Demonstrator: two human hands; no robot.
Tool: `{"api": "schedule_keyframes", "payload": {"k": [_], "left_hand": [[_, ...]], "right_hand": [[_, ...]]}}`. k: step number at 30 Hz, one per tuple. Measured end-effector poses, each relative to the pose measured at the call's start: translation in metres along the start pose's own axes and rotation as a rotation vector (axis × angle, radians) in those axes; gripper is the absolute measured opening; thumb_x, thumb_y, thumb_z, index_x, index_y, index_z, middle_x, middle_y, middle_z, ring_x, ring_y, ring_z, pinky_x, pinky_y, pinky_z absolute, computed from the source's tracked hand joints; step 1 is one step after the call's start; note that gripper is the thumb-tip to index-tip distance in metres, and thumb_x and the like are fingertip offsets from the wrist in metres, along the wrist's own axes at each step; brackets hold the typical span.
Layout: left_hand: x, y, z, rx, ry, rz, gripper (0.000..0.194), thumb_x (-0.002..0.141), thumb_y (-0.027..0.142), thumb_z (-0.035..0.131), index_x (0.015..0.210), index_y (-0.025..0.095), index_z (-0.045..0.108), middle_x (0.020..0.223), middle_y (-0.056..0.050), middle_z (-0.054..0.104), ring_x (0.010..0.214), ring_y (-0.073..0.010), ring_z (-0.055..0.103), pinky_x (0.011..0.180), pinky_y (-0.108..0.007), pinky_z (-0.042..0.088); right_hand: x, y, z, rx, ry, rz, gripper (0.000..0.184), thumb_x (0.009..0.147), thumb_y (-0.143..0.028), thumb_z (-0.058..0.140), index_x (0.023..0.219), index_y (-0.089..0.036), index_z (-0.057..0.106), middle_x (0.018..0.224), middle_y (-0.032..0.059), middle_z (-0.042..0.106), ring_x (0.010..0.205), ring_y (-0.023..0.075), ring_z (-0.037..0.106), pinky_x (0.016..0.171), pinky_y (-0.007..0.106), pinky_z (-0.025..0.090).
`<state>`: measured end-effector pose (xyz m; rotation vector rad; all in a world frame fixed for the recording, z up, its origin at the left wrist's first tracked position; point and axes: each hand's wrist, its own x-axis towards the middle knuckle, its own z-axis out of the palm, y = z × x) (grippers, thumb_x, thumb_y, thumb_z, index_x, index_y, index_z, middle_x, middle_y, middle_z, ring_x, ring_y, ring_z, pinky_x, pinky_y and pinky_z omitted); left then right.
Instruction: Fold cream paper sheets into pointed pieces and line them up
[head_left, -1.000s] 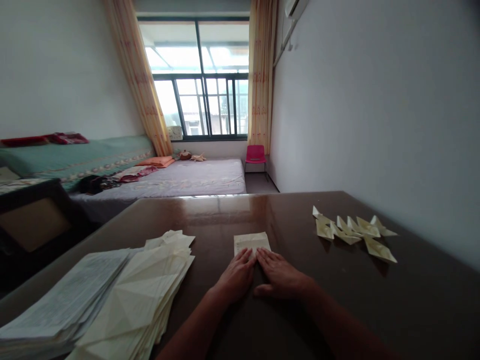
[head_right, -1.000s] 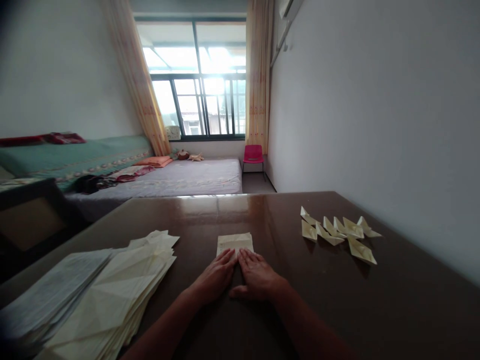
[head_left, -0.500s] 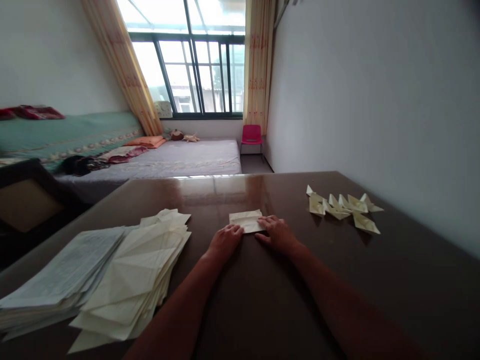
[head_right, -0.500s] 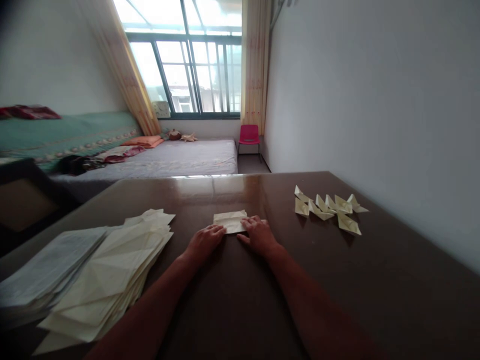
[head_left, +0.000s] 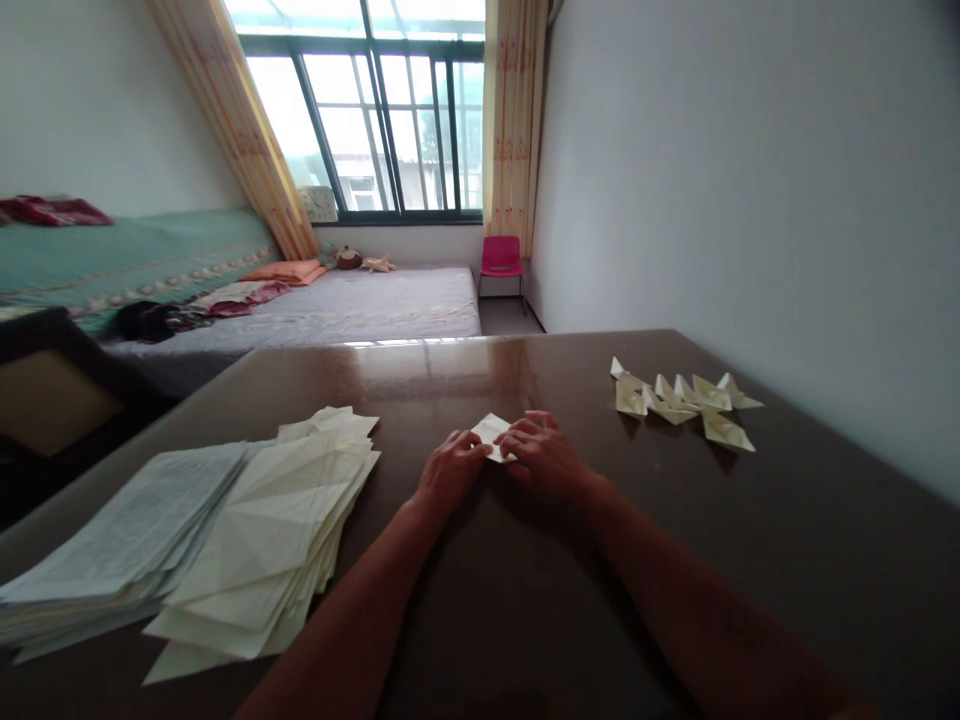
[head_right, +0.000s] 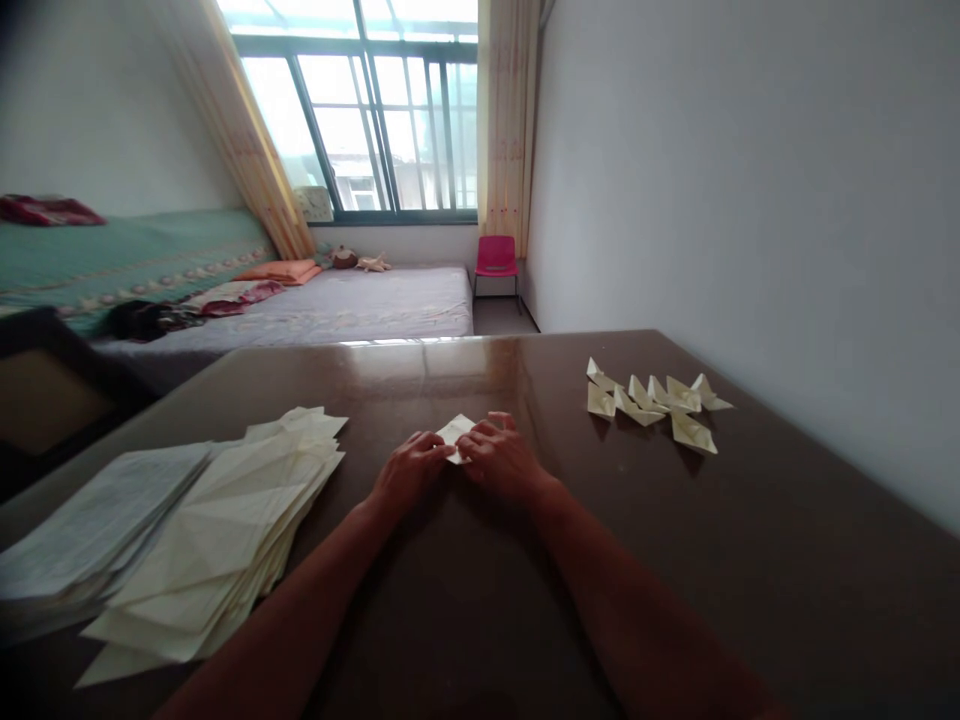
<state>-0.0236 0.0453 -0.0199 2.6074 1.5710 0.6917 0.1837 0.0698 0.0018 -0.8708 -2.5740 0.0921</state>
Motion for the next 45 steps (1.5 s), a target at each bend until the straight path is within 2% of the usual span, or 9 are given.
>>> {"api": "schedule_keyframes", "payload": {"k": [6, 11, 15, 20, 22, 25, 28, 34, 45], "left_hand": [[-0.002, -0.007, 0.006, -0.171, -0.026, 0.030, 0.034, 0.092, 0.025, 0.039, 0.111, 0.024, 0.067, 0.109, -0.006, 0.062, 0.095, -0.0175, 0.058, 0.087, -0.030, 0.046], [-0.003, -0.011, 0.004, -0.163, -0.062, 0.092, 0.032, 0.089, 0.023, 0.043, 0.109, 0.025, 0.068, 0.110, -0.005, 0.064, 0.098, -0.0183, 0.057, 0.088, -0.030, 0.046], [-0.005, -0.014, 0.001, -0.145, -0.081, 0.103, 0.028, 0.086, 0.023, 0.050, 0.104, 0.028, 0.070, 0.108, -0.001, 0.067, 0.102, -0.0187, 0.054, 0.093, -0.032, 0.044], [0.000, -0.017, 0.009, -0.221, -0.081, -0.102, 0.024, 0.086, 0.035, 0.052, 0.084, 0.024, 0.072, 0.101, -0.002, 0.069, 0.099, -0.0190, 0.056, 0.090, -0.032, 0.044], [0.003, -0.015, 0.013, -0.231, -0.061, -0.241, 0.029, 0.089, 0.038, 0.046, 0.088, 0.022, 0.070, 0.095, -0.003, 0.070, 0.093, -0.0190, 0.058, 0.085, -0.031, 0.045], [0.006, -0.009, 0.016, -0.264, -0.005, -0.430, 0.033, 0.088, 0.036, 0.047, 0.115, 0.022, 0.059, 0.088, -0.003, 0.070, 0.087, -0.0185, 0.061, 0.077, -0.030, 0.045], [0.007, -0.002, 0.015, -0.276, 0.023, -0.501, 0.049, 0.087, 0.033, 0.050, 0.135, 0.026, 0.041, 0.088, 0.001, 0.069, 0.083, -0.0173, 0.062, 0.073, -0.028, 0.045], [0.005, 0.009, 0.011, -0.080, -0.030, -0.425, 0.030, 0.090, 0.035, 0.043, 0.108, 0.030, 0.067, 0.096, -0.003, 0.067, 0.087, -0.0185, 0.061, 0.077, -0.029, 0.044], [0.002, 0.017, 0.011, 0.115, -0.069, -0.328, 0.040, 0.095, 0.040, 0.030, 0.098, 0.027, 0.068, 0.093, -0.004, 0.062, 0.088, -0.0185, 0.056, 0.073, -0.029, 0.045]], "right_hand": [[-0.010, 0.022, -0.006, 0.138, -0.116, 0.006, 0.062, 0.067, -0.015, 0.062, 0.128, -0.022, 0.052, 0.127, 0.0076, 0.058, 0.122, 0.0253, 0.044, 0.100, 0.041, 0.032], [-0.013, 0.048, 0.000, 0.340, -0.164, -0.047, 0.041, 0.074, -0.010, 0.054, 0.109, -0.025, 0.068, 0.112, 0.0028, 0.067, 0.111, 0.0184, 0.053, 0.097, 0.033, 0.039], [-0.012, 0.056, 0.010, 0.507, -0.154, 0.037, 0.024, 0.085, -0.026, 0.053, 0.099, -0.023, 0.073, 0.099, 0.0059, 0.070, 0.096, 0.0177, 0.059, 0.089, 0.030, 0.045], [-0.006, 0.059, 0.027, 0.642, -0.106, 0.284, 0.040, 0.089, -0.045, 0.045, 0.102, -0.016, 0.068, 0.092, 0.0051, 0.070, 0.084, 0.0180, 0.061, 0.078, 0.029, 0.047], [-0.002, 0.056, 0.032, 0.565, -0.061, 0.389, 0.040, 0.090, -0.046, 0.043, 0.099, -0.015, 0.067, 0.086, 0.0038, 0.069, 0.079, 0.0175, 0.060, 0.071, 0.027, 0.046], [0.004, 0.048, 0.037, 0.275, -0.013, 0.555, 0.036, 0.089, -0.047, 0.045, 0.090, -0.017, 0.064, 0.082, 0.0039, 0.068, 0.074, 0.0171, 0.059, 0.067, 0.025, 0.042], [0.009, 0.037, 0.039, 0.082, -0.018, 0.656, 0.032, 0.089, -0.046, 0.045, 0.096, -0.020, 0.061, 0.086, 0.0049, 0.069, 0.077, 0.0180, 0.061, 0.065, 0.025, 0.039], [0.011, 0.032, 0.040, 0.017, 0.016, 0.679, 0.034, 0.088, -0.045, 0.049, 0.115, -0.024, 0.053, 0.084, 0.0019, 0.069, 0.076, 0.0186, 0.063, 0.059, 0.025, 0.035], [0.011, 0.036, 0.045, 0.038, 0.084, 0.605, 0.024, 0.083, -0.041, 0.057, 0.104, -0.027, 0.060, 0.079, -0.0019, 0.067, 0.071, 0.0147, 0.060, 0.060, 0.023, 0.036]]}}
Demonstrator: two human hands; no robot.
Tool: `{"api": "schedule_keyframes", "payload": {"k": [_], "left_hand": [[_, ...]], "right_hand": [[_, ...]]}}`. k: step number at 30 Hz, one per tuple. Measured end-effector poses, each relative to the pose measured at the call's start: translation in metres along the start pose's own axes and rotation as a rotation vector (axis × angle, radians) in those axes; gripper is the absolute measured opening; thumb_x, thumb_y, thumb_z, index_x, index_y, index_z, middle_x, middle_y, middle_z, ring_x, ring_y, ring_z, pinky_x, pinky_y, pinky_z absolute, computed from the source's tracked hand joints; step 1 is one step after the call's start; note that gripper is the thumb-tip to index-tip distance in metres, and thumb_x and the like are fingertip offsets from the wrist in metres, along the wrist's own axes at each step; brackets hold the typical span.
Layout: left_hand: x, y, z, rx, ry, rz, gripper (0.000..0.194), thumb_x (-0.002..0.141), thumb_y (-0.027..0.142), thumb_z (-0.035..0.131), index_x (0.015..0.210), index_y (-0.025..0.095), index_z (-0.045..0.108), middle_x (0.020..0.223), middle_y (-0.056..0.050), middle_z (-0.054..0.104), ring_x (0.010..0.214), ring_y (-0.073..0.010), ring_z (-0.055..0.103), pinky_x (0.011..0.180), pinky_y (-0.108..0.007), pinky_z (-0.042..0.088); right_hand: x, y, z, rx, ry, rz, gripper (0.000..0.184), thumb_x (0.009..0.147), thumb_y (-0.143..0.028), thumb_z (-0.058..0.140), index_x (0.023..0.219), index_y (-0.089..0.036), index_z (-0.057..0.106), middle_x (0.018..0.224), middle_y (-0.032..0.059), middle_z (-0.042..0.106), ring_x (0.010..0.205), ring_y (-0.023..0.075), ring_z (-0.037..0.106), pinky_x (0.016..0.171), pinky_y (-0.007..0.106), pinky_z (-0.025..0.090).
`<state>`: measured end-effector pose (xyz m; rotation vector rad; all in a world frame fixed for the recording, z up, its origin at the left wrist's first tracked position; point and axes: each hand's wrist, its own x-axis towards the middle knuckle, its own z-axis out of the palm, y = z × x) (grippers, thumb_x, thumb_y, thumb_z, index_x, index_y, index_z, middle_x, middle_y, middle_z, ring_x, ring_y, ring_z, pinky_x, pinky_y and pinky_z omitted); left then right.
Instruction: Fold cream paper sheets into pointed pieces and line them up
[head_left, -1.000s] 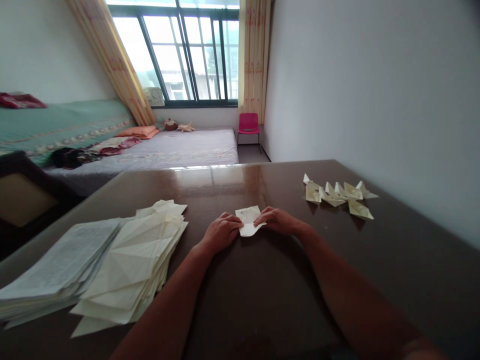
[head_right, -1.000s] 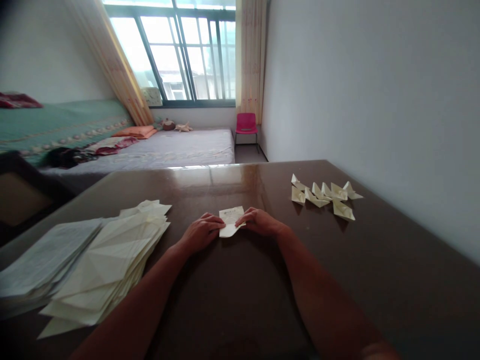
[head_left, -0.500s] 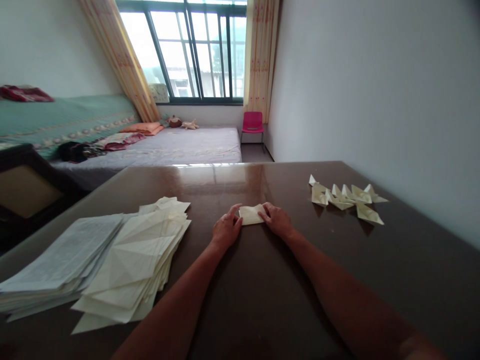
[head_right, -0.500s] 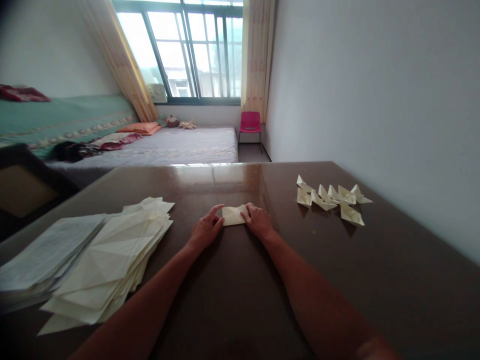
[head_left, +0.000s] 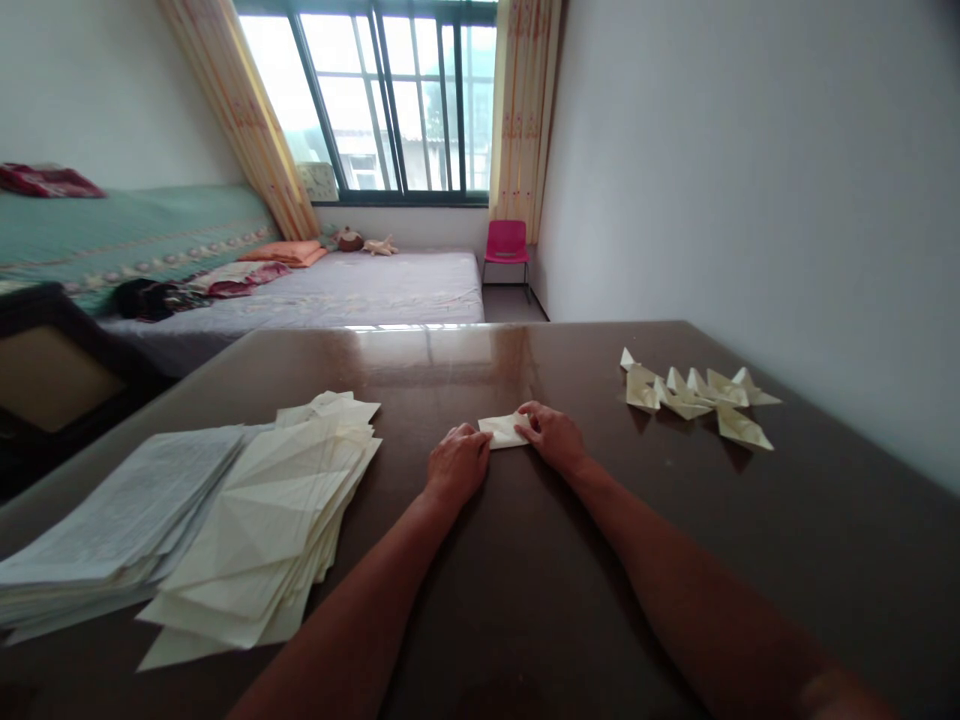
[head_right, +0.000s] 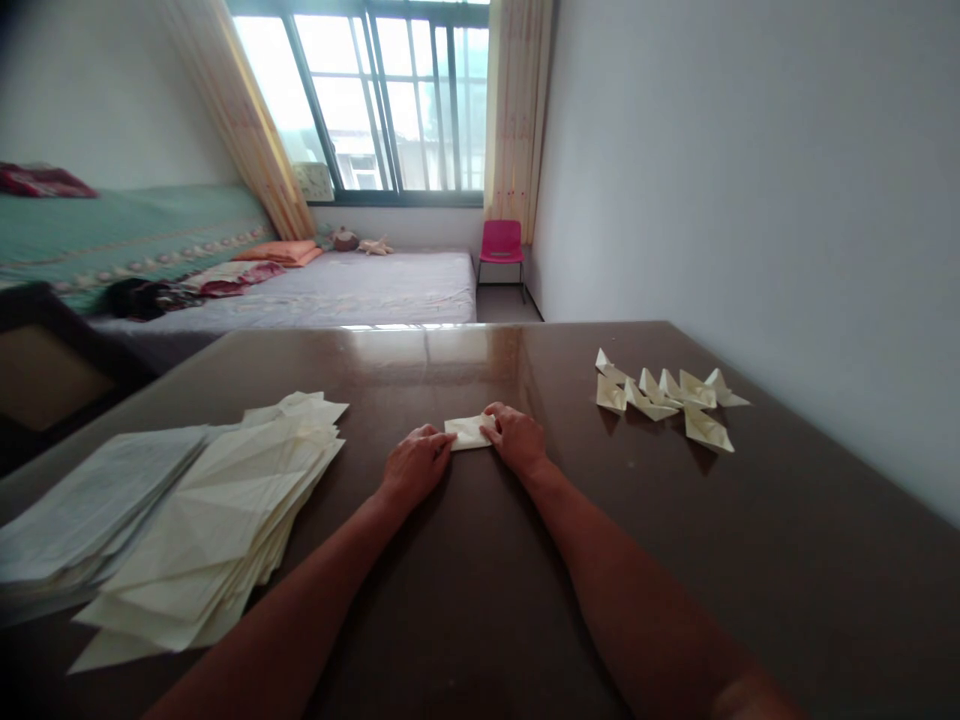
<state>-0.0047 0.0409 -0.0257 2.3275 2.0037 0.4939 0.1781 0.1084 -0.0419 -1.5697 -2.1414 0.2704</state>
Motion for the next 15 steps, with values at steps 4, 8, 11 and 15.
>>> {"api": "schedule_keyframes", "payload": {"k": [4, 8, 11, 15], "left_hand": [[0.000, 0.001, -0.001, 0.055, -0.001, 0.025, 0.037, 0.095, 0.039, 0.033, 0.098, 0.027, 0.068, 0.096, -0.004, 0.060, 0.092, -0.0195, 0.053, 0.071, -0.029, 0.046], [0.001, 0.003, -0.004, 0.090, -0.004, 0.177, 0.027, 0.093, 0.029, 0.041, 0.103, 0.026, 0.066, 0.110, -0.005, 0.059, 0.107, -0.0209, 0.048, 0.083, -0.030, 0.045], [-0.001, 0.006, -0.006, 0.094, -0.078, 0.279, 0.029, 0.092, 0.023, 0.043, 0.115, 0.027, 0.060, 0.112, -0.004, 0.060, 0.107, -0.0205, 0.049, 0.086, -0.031, 0.045], [-0.008, 0.012, -0.006, 0.164, -0.107, 0.264, 0.034, 0.092, 0.022, 0.043, 0.123, 0.027, 0.055, 0.117, -0.007, 0.059, 0.104, -0.0240, 0.051, 0.082, -0.036, 0.045]], "right_hand": [[0.001, -0.001, -0.001, -0.007, -0.036, 0.030, 0.030, 0.084, -0.041, 0.056, 0.111, -0.026, 0.057, 0.079, -0.0008, 0.067, 0.072, 0.0151, 0.061, 0.061, 0.023, 0.037], [0.001, -0.002, -0.002, -0.023, -0.057, 0.059, 0.033, 0.084, -0.041, 0.056, 0.114, -0.027, 0.056, 0.083, -0.0003, 0.068, 0.074, 0.0159, 0.062, 0.062, 0.024, 0.038], [0.002, -0.001, -0.001, -0.025, -0.063, 0.067, 0.034, 0.085, -0.042, 0.056, 0.115, -0.028, 0.055, 0.084, -0.0007, 0.068, 0.075, 0.0160, 0.063, 0.063, 0.024, 0.039], [0.000, -0.005, -0.006, -0.025, -0.063, 0.059, 0.035, 0.088, -0.042, 0.052, 0.118, -0.024, 0.054, 0.090, 0.0020, 0.067, 0.079, 0.0162, 0.062, 0.067, 0.025, 0.042]]}}
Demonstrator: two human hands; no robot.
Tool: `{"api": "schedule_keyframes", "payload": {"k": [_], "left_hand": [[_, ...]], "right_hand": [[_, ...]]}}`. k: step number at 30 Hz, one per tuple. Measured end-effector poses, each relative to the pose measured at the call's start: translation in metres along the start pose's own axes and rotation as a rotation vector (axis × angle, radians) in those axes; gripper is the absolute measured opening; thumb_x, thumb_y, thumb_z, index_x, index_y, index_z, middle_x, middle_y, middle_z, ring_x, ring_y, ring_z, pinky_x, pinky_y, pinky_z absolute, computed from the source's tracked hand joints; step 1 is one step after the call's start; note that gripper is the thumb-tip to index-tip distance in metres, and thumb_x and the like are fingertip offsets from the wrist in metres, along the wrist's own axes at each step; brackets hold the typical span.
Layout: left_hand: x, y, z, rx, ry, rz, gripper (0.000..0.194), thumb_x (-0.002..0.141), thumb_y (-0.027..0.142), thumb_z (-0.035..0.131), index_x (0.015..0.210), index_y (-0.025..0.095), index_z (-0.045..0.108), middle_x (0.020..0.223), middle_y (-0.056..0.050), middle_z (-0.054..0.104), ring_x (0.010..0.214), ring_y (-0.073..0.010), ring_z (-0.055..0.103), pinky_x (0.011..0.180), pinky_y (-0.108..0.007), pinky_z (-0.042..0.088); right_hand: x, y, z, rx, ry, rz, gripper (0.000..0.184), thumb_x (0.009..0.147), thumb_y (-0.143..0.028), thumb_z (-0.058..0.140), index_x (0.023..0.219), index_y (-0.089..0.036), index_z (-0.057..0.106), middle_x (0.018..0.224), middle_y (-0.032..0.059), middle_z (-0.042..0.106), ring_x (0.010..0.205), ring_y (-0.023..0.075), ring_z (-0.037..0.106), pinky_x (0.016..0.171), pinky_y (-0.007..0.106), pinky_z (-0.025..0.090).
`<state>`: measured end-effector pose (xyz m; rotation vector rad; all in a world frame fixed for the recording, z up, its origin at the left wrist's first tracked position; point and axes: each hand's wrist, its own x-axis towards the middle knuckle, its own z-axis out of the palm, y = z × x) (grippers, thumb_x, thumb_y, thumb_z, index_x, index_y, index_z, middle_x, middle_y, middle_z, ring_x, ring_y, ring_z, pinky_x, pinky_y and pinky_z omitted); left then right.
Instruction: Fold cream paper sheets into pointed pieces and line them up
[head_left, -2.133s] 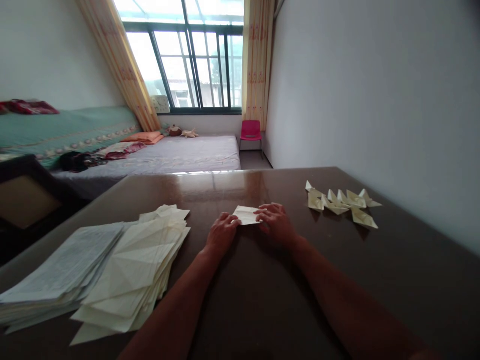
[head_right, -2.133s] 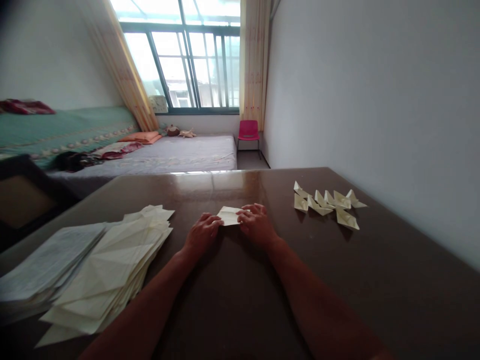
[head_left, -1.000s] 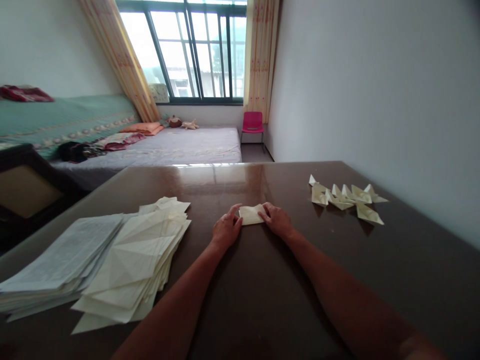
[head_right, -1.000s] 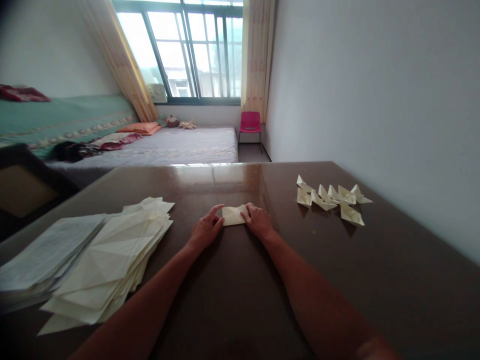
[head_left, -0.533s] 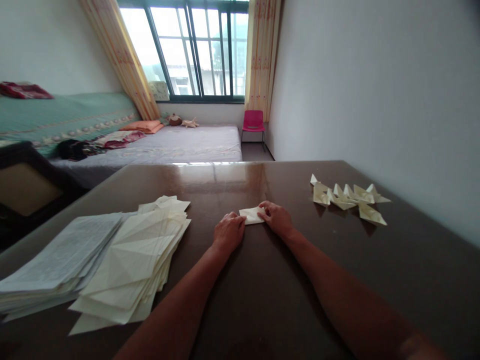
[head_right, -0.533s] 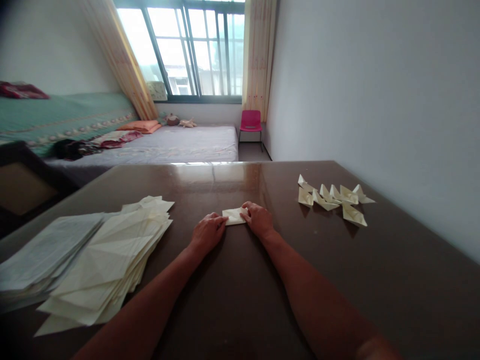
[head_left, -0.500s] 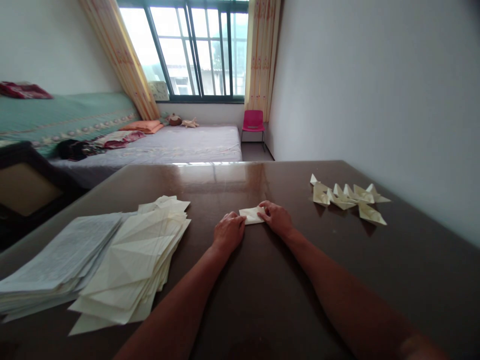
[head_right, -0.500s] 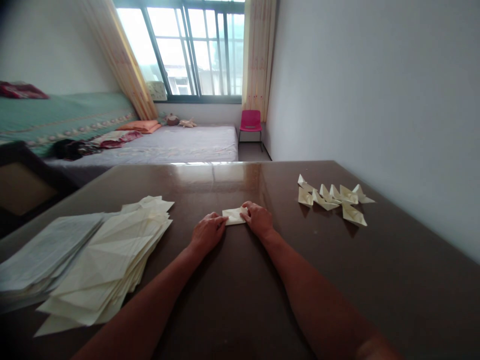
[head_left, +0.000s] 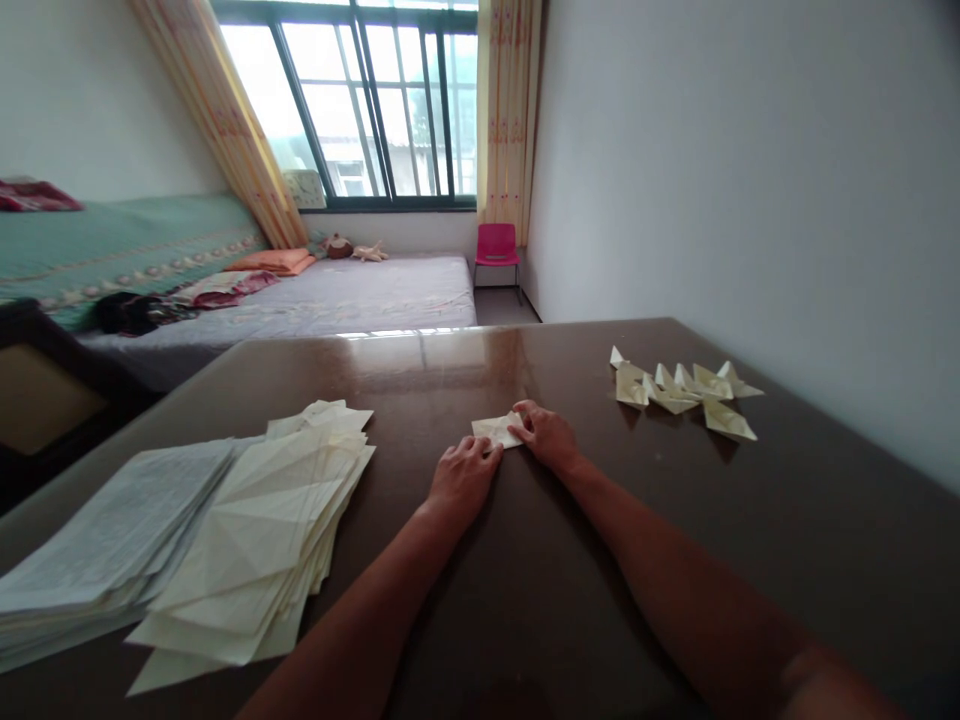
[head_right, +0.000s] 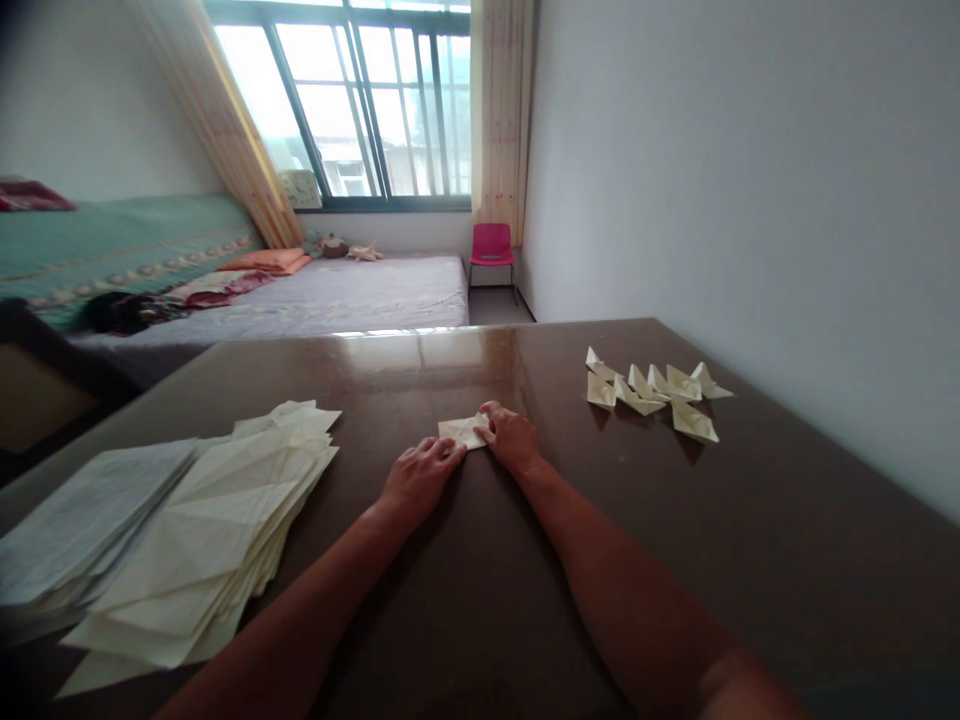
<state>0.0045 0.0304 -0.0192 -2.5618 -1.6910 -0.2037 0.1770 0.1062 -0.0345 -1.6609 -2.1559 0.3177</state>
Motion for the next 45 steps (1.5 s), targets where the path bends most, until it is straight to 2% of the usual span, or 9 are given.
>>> {"api": "schedule_keyframes", "payload": {"k": [4, 8, 16, 23, 28, 31, 34, 40, 45], "left_hand": [[-0.002, 0.002, -0.002, -0.003, -0.002, -0.005, 0.035, 0.092, 0.022, 0.042, 0.123, 0.031, 0.054, 0.120, -0.007, 0.057, 0.107, -0.0244, 0.050, 0.082, -0.036, 0.044], [-0.002, 0.001, -0.007, -0.034, -0.036, -0.021, 0.037, 0.091, 0.021, 0.042, 0.124, 0.034, 0.053, 0.121, -0.006, 0.056, 0.110, -0.0236, 0.049, 0.083, -0.036, 0.044], [-0.004, 0.003, -0.013, -0.027, -0.056, -0.018, 0.037, 0.091, 0.023, 0.042, 0.125, 0.033, 0.052, 0.117, -0.006, 0.058, 0.110, -0.0237, 0.048, 0.080, -0.035, 0.044], [-0.008, -0.005, -0.017, 0.034, -0.055, -0.079, 0.031, 0.089, 0.019, 0.043, 0.111, 0.027, 0.063, 0.111, -0.007, 0.062, 0.104, -0.0250, 0.052, 0.078, -0.037, 0.043], [-0.009, -0.011, -0.014, -0.011, 0.018, -0.197, 0.029, 0.091, 0.024, 0.040, 0.107, 0.027, 0.064, 0.107, -0.006, 0.064, 0.101, -0.0241, 0.054, 0.080, -0.036, 0.043], [-0.006, -0.013, -0.007, -0.090, 0.119, -0.279, 0.042, 0.092, 0.037, 0.040, 0.132, 0.025, 0.045, 0.111, -0.008, 0.063, 0.105, -0.0239, 0.053, 0.082, -0.035, 0.045], [-0.003, -0.015, 0.000, -0.182, 0.166, -0.228, 0.060, 0.088, 0.042, 0.048, 0.142, 0.024, 0.031, 0.117, -0.008, 0.060, 0.111, -0.0238, 0.049, 0.085, -0.034, 0.045], [0.002, -0.022, 0.008, -0.489, 0.281, -0.080, 0.054, 0.088, 0.027, 0.050, 0.140, 0.026, 0.037, 0.116, -0.006, 0.059, 0.104, -0.0196, 0.053, 0.094, -0.034, 0.044], [0.007, -0.019, 0.005, -0.990, 0.402, -0.196, 0.056, 0.087, 0.031, 0.051, 0.140, 0.025, 0.036, 0.097, -0.002, 0.056, 0.077, -0.0101, 0.059, 0.077, -0.027, 0.052]], "right_hand": [[-0.015, -0.017, -0.020, -0.164, 0.106, -0.172, 0.037, 0.093, -0.024, 0.042, 0.129, -0.023, 0.050, 0.124, 0.0109, 0.055, 0.110, 0.0205, 0.051, 0.086, 0.030, 0.041], [-0.036, -0.040, -0.033, -0.332, -0.116, -0.329, 0.032, 0.091, -0.018, 0.042, 0.117, -0.024, 0.060, 0.119, 0.0115, 0.057, 0.111, 0.0241, 0.049, 0.084, 0.034, 0.043], [-0.046, -0.047, -0.026, -0.414, -0.336, -0.184, 0.040, 0.093, -0.012, 0.033, 0.127, -0.015, 0.053, 0.113, 0.0179, 0.063, 0.098, 0.0251, 0.062, 0.073, 0.036, 0.049], [-0.044, -0.039, -0.032, -0.409, -0.335, -0.094, 0.029, 0.087, -0.009, 0.041, 0.104, -0.010, 0.065, 0.094, 0.0212, 0.069, 0.085, 0.0268, 0.067, 0.065, 0.035, 0.050], [-0.036, -0.028, -0.037, -0.374, -0.264, -0.088, 0.027, 0.089, -0.015, 0.040, 0.102, -0.015, 0.064, 0.101, 0.0171, 0.066, 0.090, 0.0263, 0.066, 0.069, 0.034, 0.048], [-0.024, -0.009, -0.031, -0.224, -0.116, -0.047, 0.033, 0.093, -0.029, 0.040, 0.121, -0.018, 0.053, 0.117, 0.0149, 0.059, 0.098, 0.0232, 0.062, 0.076, 0.032, 0.047], [-0.013, 0.008, -0.019, 0.013, -0.096, -0.073, 0.058, 0.085, -0.043, 0.054, 0.135, -0.017, 0.041, 0.121, 0.0119, 0.057, 0.107, 0.0213, 0.055, 0.085, 0.031, 0.044], [-0.003, 0.017, -0.008, 0.316, -0.009, -0.159, 0.081, 0.067, -0.033, 0.072, 0.138, -0.014, 0.037, 0.116, 0.0096, 0.059, 0.107, 0.0220, 0.051, 0.095, 0.036, 0.039], [-0.002, 0.010, -0.020, 0.695, -0.002, -0.137, 0.079, 0.073, -0.045, 0.067, 0.139, -0.015, 0.033, 0.127, 0.0142, 0.054, 0.114, 0.0229, 0.051, 0.092, 0.036, 0.042]]}}
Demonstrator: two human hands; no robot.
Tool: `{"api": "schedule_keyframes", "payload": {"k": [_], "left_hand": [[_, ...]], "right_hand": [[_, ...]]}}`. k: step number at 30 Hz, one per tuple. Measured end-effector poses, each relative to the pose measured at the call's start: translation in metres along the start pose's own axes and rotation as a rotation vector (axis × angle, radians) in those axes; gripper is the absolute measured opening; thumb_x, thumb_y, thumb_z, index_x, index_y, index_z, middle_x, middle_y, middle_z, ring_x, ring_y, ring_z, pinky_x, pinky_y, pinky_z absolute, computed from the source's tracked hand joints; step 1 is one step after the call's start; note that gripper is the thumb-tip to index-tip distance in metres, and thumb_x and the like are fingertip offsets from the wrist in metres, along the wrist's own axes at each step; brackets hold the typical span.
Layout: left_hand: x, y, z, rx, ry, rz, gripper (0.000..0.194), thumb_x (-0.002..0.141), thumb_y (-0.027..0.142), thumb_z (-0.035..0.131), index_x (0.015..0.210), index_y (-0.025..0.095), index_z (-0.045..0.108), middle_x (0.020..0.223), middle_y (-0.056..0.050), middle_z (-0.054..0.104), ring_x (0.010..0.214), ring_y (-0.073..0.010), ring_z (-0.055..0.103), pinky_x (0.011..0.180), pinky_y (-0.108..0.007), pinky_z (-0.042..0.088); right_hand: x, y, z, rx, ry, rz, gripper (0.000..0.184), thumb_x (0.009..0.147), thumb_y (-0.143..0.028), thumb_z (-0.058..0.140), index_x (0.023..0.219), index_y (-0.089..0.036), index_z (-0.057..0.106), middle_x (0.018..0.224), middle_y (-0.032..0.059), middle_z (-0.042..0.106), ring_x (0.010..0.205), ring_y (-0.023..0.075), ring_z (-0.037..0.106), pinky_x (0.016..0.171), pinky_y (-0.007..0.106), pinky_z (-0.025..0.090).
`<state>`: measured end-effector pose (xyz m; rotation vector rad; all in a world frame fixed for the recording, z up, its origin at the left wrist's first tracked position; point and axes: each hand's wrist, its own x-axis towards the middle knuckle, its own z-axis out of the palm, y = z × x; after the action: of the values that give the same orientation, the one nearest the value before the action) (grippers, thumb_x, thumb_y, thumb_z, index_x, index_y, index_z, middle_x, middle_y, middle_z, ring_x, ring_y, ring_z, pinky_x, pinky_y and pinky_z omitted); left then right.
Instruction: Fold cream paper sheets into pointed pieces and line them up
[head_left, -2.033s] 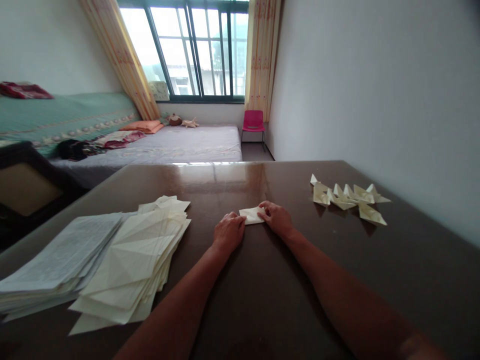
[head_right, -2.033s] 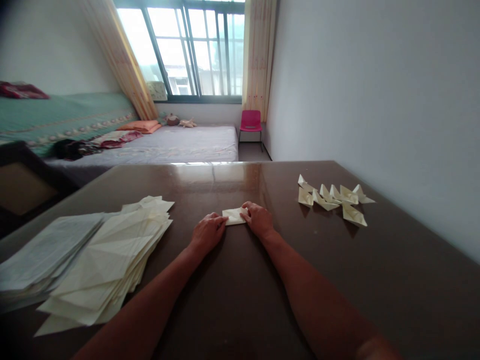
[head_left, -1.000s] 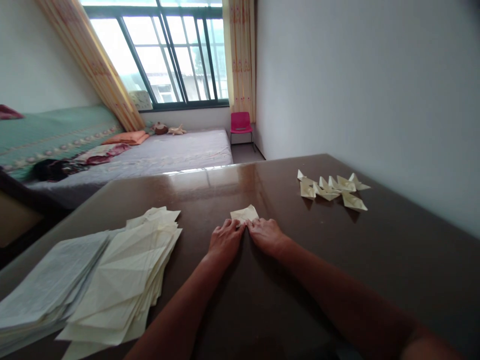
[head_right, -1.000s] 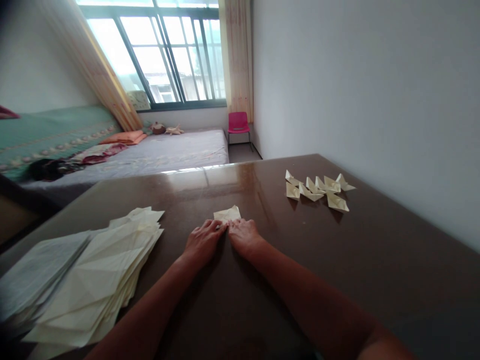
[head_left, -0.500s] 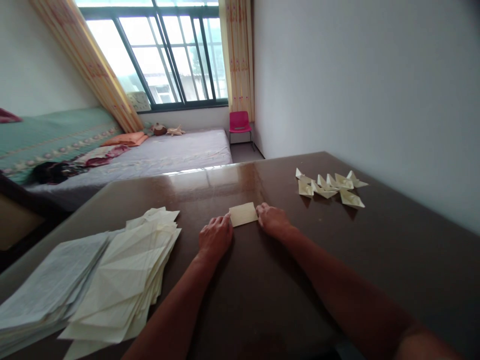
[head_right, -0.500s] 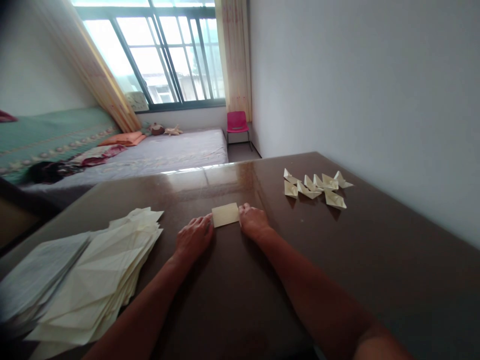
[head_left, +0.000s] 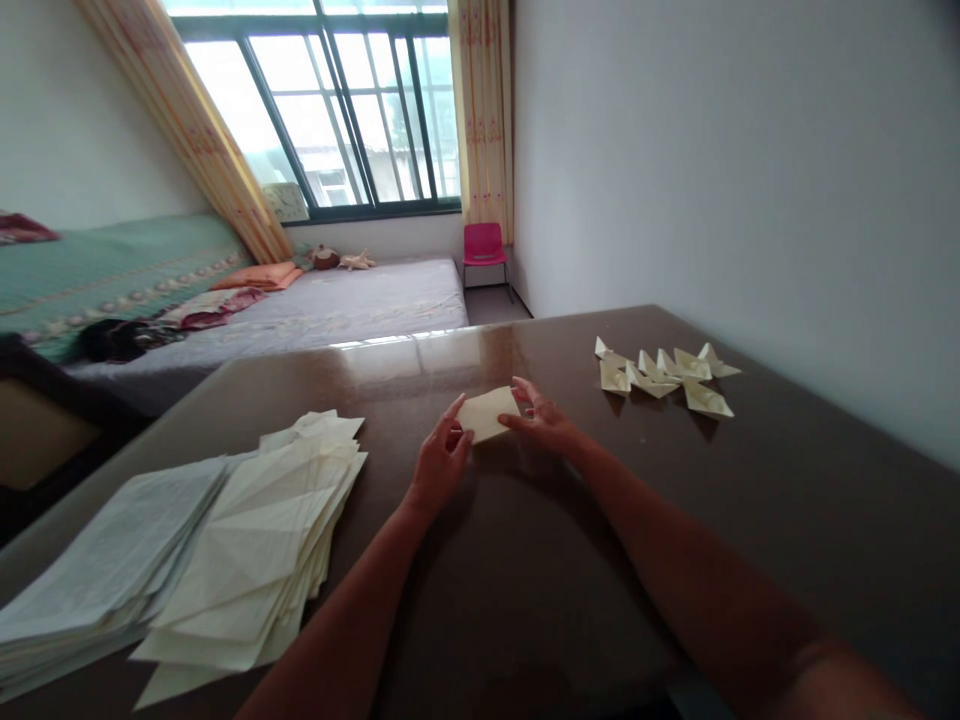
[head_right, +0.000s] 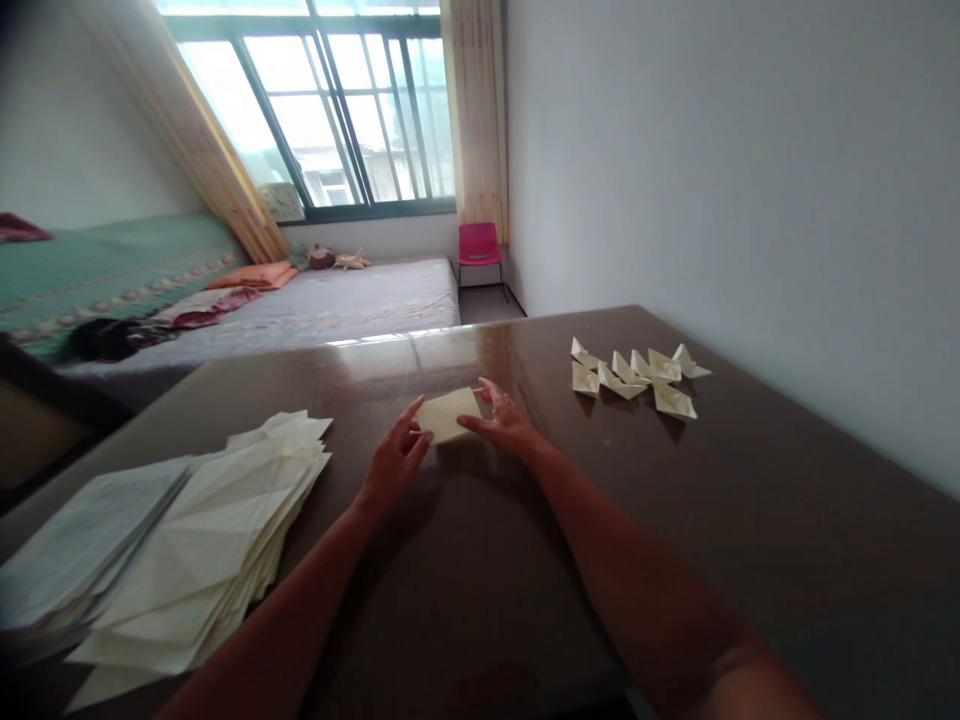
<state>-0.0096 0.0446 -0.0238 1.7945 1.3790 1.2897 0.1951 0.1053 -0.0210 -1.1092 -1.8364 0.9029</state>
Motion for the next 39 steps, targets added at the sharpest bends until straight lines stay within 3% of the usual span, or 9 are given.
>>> {"api": "schedule_keyframes", "payload": {"k": [3, 6, 11, 16, 19, 22, 27, 34, 39], "left_hand": [[0.001, 0.003, 0.002, -0.224, 0.031, -0.088, 0.060, 0.086, 0.037, 0.052, 0.141, 0.025, 0.033, 0.093, 0.000, 0.052, 0.075, -0.0095, 0.060, 0.068, -0.024, 0.055], [0.002, 0.000, 0.000, -0.242, 0.036, -0.122, 0.056, 0.090, 0.041, 0.044, 0.142, 0.025, 0.031, 0.093, -0.001, 0.055, 0.076, -0.0116, 0.061, 0.062, -0.025, 0.056], [-0.001, -0.004, -0.008, 0.422, 0.013, 0.121, 0.039, 0.090, 0.029, 0.046, 0.129, 0.028, 0.052, 0.111, -0.006, 0.056, 0.099, -0.0185, 0.056, 0.082, -0.032, 0.053], [-0.004, 0.001, -0.009, 0.737, -0.235, 0.371, 0.032, 0.091, 0.027, 0.046, 0.120, 0.031, 0.059, 0.119, -0.004, 0.058, 0.114, -0.0196, 0.047, 0.092, -0.031, 0.046], [-0.004, 0.001, -0.009, 0.758, -0.338, 0.375, 0.030, 0.095, 0.030, 0.040, 0.111, 0.030, 0.065, 0.111, -0.002, 0.064, 0.107, -0.0173, 0.052, 0.086, -0.027, 0.047], [-0.004, -0.001, -0.008, 0.758, -0.386, 0.376, 0.029, 0.095, 0.032, 0.039, 0.104, 0.029, 0.067, 0.107, -0.001, 0.067, 0.104, -0.0165, 0.054, 0.084, -0.027, 0.047], [-0.005, -0.001, -0.006, 0.761, -0.361, 0.382, 0.029, 0.094, 0.033, 0.040, 0.105, 0.029, 0.067, 0.105, 0.000, 0.067, 0.098, -0.0164, 0.057, 0.082, -0.027, 0.047], [-0.004, -0.004, -0.018, 0.671, -0.414, 0.372, 0.028, 0.087, 0.025, 0.048, 0.107, 0.024, 0.067, 0.111, -0.002, 0.066, 0.101, -0.0178, 0.060, 0.090, -0.028, 0.047], [0.000, -0.007, -0.029, 0.684, -0.465, 0.324, 0.043, 0.080, 0.009, 0.041, 0.107, 0.028, 0.068, 0.116, 0.003, 0.066, 0.105, -0.0157, 0.060, 0.093, -0.027, 0.046]], "right_hand": [[0.000, -0.007, 0.000, 0.166, -0.064, 0.019, 0.066, 0.079, -0.046, 0.060, 0.134, -0.016, 0.039, 0.102, 0.0090, 0.065, 0.092, 0.0196, 0.061, 0.077, 0.031, 0.049], [0.000, -0.009, 0.003, 0.219, -0.014, 0.046, 0.061, 0.080, -0.044, 0.058, 0.132, -0.017, 0.041, 0.084, 0.0025, 0.065, 0.074, 0.0156, 0.061, 0.065, 0.026, 0.049], [0.000, 0.001, 0.013, 0.290, 0.103, 0.239, 0.052, 0.080, -0.037, 0.058, 0.125, -0.015, 0.045, 0.085, 0.0041, 0.065, 0.069, 0.0148, 0.061, 0.058, 0.024, 0.049], [-0.003, 0.005, 0.018, 0.221, 0.022, 0.347, 0.044, 0.086, -0.033, 0.052, 0.125, -0.015, 0.044, 0.098, 0.0088, 0.067, 0.077, 0.0160, 0.065, 0.064, 0.026, 0.051], [-0.005, 0.002, 0.011, -0.139, -0.011, 0.225, 0.037, 0.084, -0.031, 0.056, 0.117, -0.014, 0.054, 0.097, 0.0087, 0.067, 0.077, 0.0160, 0.064, 0.071, 0.028, 0.050], [-0.009, -0.007, -0.001, -0.458, 0.029, -0.041, 0.032, 0.083, -0.035, 0.059, 0.110, -0.018, 0.061, 0.109, 0.0097, 0.062, 0.091, 0.0171, 0.060, 0.085, 0.031, 0.045], [-0.017, -0.023, -0.006, -0.497, -0.421, -0.361, 0.053, 0.064, -0.051, 0.075, 0.105, -0.020, 0.063, 0.104, 0.0068, 0.062, 0.102, 0.0215, 0.054, 0.088, 0.032, 0.043], [-0.020, -0.022, -0.006, -0.551, -0.526, -0.355, 0.021, 0.075, -0.024, 0.065, 0.096, -0.024, 0.067, 0.096, 0.0020, 0.063, 0.088, 0.0162, 0.057, 0.076, 0.025, 0.041], [-0.019, -0.022, -0.011, -0.519, -0.580, -0.319, 0.019, 0.076, -0.030, 0.066, 0.093, -0.027, 0.071, 0.091, 0.0008, 0.064, 0.082, 0.0144, 0.057, 0.072, 0.023, 0.039]]}}
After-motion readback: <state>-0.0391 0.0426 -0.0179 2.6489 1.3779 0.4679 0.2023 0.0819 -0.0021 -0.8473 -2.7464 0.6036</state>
